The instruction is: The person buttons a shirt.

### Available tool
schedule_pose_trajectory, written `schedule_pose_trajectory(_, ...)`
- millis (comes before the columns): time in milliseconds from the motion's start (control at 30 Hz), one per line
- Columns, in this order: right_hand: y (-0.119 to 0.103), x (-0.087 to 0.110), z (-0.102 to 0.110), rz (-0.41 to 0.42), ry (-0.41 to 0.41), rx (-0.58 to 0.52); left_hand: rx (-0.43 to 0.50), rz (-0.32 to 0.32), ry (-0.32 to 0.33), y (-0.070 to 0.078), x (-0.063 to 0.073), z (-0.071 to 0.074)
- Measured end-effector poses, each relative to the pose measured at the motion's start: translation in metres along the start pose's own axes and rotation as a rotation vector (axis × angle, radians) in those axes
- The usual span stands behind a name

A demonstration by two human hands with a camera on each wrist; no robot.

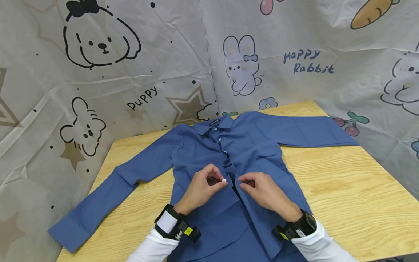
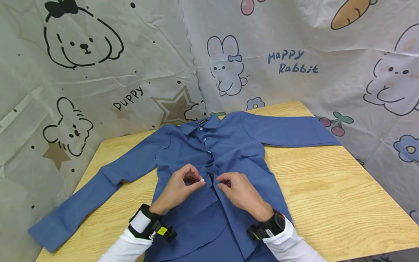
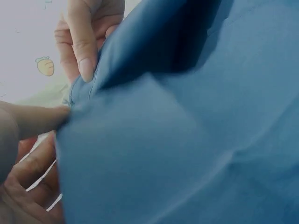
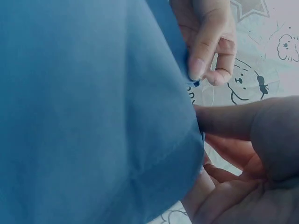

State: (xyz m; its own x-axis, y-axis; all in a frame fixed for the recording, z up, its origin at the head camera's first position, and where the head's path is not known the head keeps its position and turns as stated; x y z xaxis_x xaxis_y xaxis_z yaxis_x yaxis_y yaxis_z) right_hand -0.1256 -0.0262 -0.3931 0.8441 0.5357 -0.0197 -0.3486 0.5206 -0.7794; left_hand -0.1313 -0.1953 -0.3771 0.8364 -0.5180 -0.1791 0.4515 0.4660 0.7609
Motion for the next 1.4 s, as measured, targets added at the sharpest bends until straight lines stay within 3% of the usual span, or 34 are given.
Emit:
schedule_pose_trajectory(167,0.001,-0.003,0.002,-0.008,0.014,-0.002,-0.024,-0.019,-0.047,0.003,-0.001,-0.004)
schedule_pose_trajectory(433,-0.003,-0.009,0.0,-0.001,0.018,-0.06,-0.205,-0.149,-0.129,0.021,-0.005,-0.016)
schedule_pose_trajectory(567,0.0,-0.01,0.0,-0.014,0.028,-0.119,-0.268,-0.153,-0.159,0.024,-0.008,-0.021)
schedule_pose_trajectory(700,-0.001,-0.01,-0.001,0.009,0.028,-0.098,-0.295,-0.153,-0.169,0.024,-0.009,-0.023)
schedule_pose_trajectory(1400,-0.005,-0.005,-0.01,0.093,-0.004,-0.063,-0.305,-0.131,-0.199,0.027,-0.007,-0.032)
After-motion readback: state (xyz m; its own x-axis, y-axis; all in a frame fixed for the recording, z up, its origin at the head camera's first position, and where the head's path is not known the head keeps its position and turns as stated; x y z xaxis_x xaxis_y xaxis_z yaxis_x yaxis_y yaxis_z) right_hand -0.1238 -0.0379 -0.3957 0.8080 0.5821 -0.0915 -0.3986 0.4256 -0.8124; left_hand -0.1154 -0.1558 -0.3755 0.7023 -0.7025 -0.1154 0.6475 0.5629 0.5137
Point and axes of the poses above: each hand's wrist, its own x-axis away from the middle knuckle, its own z-axis out of the back of the hand, y = z × x, the point moved 7 cm from there along -x, towards the middle knuckle, and after that the axes turned 12 degrees about -y, right-handed, at the moved point
